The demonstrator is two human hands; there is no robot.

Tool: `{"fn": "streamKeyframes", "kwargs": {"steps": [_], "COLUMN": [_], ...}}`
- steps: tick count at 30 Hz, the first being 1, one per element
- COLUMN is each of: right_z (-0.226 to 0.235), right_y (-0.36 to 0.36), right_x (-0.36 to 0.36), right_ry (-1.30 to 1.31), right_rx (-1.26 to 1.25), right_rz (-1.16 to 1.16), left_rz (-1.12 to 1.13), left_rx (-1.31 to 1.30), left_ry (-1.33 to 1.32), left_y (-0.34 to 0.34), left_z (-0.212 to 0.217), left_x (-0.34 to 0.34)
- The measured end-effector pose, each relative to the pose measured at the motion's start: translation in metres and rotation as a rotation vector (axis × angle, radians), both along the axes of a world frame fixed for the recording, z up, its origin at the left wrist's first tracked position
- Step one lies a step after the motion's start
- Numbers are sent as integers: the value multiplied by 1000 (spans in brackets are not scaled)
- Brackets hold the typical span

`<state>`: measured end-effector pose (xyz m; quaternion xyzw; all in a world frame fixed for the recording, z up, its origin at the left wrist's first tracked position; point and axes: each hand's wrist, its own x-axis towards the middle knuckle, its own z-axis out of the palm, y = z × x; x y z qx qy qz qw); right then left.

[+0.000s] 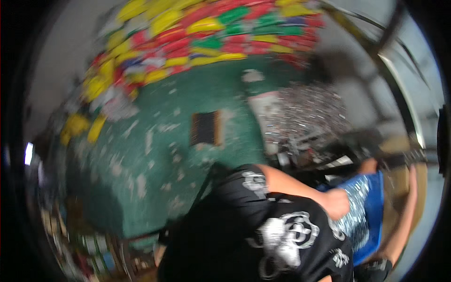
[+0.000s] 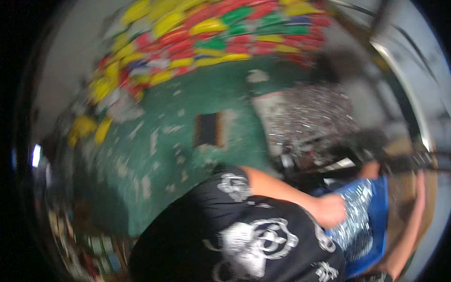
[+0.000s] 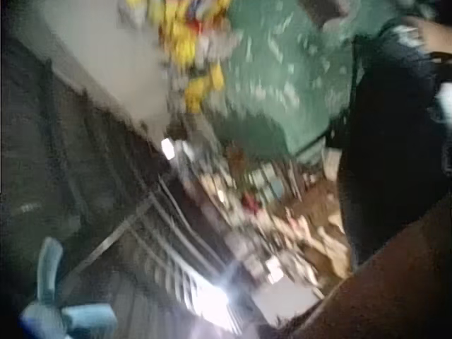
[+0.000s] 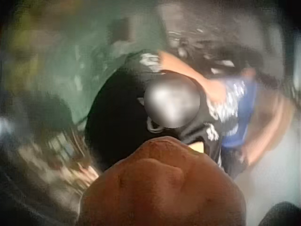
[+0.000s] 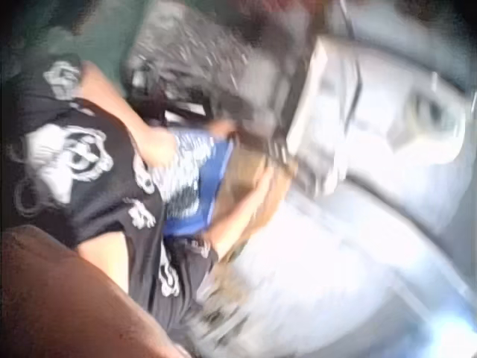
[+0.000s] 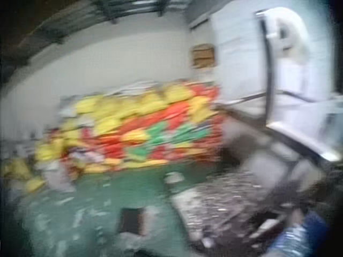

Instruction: The person repeatedly picks up screws from a blue tray and metal components from a cardboard box by hand, feeding them into the chute of a packaging machine.

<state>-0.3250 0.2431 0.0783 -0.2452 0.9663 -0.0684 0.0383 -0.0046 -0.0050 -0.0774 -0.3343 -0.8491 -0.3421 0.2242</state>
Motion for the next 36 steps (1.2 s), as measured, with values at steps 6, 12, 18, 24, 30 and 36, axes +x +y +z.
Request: {"fn": "streamKeyframes", "kwargs": {"steps": [6,12,18,24,30,36], "right_z": [-19,-26,-140,-62,-105,-136], "right_y": [39,9,-77,-74,74,77], "right_x": [-33,-34,-18,168,263,289], "right_ry": [51,-107,-365,-149,-399,-55], "right_rx": [-72,-454,-983,-639,223,81], "right_rz": [-130,-149,-113,90,66,145], "left_rz": [237,239,19,-169,-226,-455], "left_rx": [-189,-215,-290,189,277,341], "left_ry": [-55,-176,-233,-342,2,189], "left_y": [1,-3,-7,-33,-30,27], "left_z": [42,41,60,43,280,327], "left_x": [21,14,11,23,45,103]}}
